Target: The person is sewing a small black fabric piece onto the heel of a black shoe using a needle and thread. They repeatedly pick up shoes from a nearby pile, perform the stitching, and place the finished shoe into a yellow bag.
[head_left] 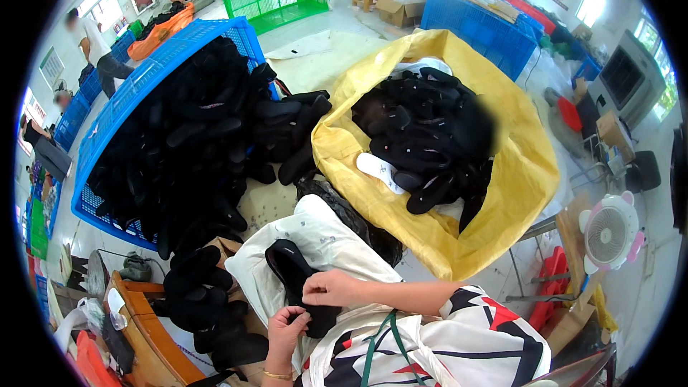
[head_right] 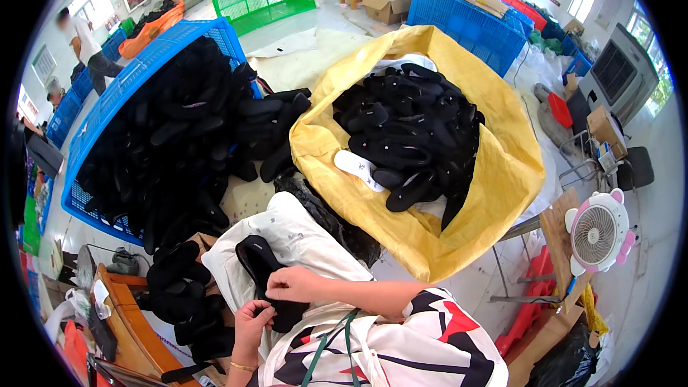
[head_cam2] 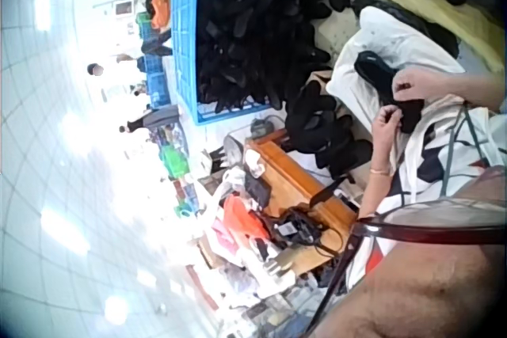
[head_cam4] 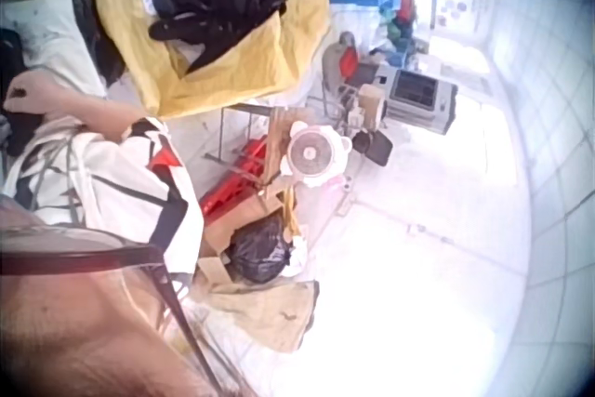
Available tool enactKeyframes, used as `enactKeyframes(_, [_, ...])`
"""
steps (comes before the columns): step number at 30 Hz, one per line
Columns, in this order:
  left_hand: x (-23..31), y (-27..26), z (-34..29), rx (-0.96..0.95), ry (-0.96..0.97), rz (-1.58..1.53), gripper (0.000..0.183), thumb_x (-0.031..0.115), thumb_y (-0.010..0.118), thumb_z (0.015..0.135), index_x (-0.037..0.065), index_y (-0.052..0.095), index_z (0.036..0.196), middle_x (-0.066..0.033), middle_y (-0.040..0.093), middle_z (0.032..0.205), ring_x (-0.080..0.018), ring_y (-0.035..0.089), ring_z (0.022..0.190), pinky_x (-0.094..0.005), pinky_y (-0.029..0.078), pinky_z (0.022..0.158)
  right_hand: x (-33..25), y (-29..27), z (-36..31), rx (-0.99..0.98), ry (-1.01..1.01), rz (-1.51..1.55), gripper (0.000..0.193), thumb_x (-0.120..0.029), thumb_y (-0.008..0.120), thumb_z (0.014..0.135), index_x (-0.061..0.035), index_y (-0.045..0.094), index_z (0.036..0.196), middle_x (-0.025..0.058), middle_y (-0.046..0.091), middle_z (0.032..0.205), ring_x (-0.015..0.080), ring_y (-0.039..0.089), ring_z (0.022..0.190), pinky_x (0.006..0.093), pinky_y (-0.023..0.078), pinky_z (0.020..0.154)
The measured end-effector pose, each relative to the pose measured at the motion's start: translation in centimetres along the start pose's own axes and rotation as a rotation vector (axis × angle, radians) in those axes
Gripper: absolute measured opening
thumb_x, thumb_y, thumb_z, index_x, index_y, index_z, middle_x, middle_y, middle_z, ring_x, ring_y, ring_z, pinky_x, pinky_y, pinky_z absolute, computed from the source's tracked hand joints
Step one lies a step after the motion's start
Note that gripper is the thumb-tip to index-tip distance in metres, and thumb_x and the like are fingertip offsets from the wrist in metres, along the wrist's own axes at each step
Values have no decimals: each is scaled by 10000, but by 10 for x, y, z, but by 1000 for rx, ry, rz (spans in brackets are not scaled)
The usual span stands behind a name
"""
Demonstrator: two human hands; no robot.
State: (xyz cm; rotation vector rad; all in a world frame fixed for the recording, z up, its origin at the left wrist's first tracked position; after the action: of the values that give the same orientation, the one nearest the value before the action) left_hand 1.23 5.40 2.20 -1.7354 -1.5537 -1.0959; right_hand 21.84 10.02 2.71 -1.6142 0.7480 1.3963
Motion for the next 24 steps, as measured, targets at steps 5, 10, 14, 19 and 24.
enactKeyframes(5, [-7,7,3,-9,64,4,108,48,743,876,2,689,958,-32,693,776,-65,603,604,-196,488,543,-13,9,-8,-46,-181,-390,202,-277,636,895,-89,681,836,96,615,804,308,640,764,393,515,649])
enactKeyframes(10, [-13,9,6,-15,97,-8,135,66,766,863,-4,695,952,-34,685,766,-73,609,605,-208,498,544,-14,11,-10,33,-311,-534,180,-225,640,856,-80,623,750,79,586,758,289,625,732,407,509,606])
enactKeyframes(14, [-4,3,-1,76,9,223,148,97,768,849,-9,707,933,-54,692,761,-86,627,623,-239,511,556,-18,25,-2,35,-426,-618,162,-221,653,820,-102,603,722,69,562,735,264,621,751,383,499,578])
enactKeyframes(19, [5,2,4,-3,126,330,152,154,742,858,29,712,938,-54,692,752,-88,628,632,-266,515,583,-50,17,7,144,-705,-458,77,-63,728,709,-87,655,706,46,550,689,252,546,631,369,447,550])
enactKeyframes(24, [-10,-4,1,-69,156,125,142,137,710,888,15,688,957,-42,697,878,-120,638,789,-280,524,715,-26,20,11,-5,197,315,102,-120,588,986,-52,604,912,80,692,875,152,599,606,287,478,529])
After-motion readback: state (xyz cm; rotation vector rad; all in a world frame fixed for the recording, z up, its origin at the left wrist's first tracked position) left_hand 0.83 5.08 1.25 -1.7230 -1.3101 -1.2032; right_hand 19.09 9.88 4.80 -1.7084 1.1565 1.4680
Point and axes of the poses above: each hand's wrist, its own z-axis towards the middle knuckle, its own y-axis out of the palm, x = y × z, the point moved 2 cm from there along z, towards the middle knuckle
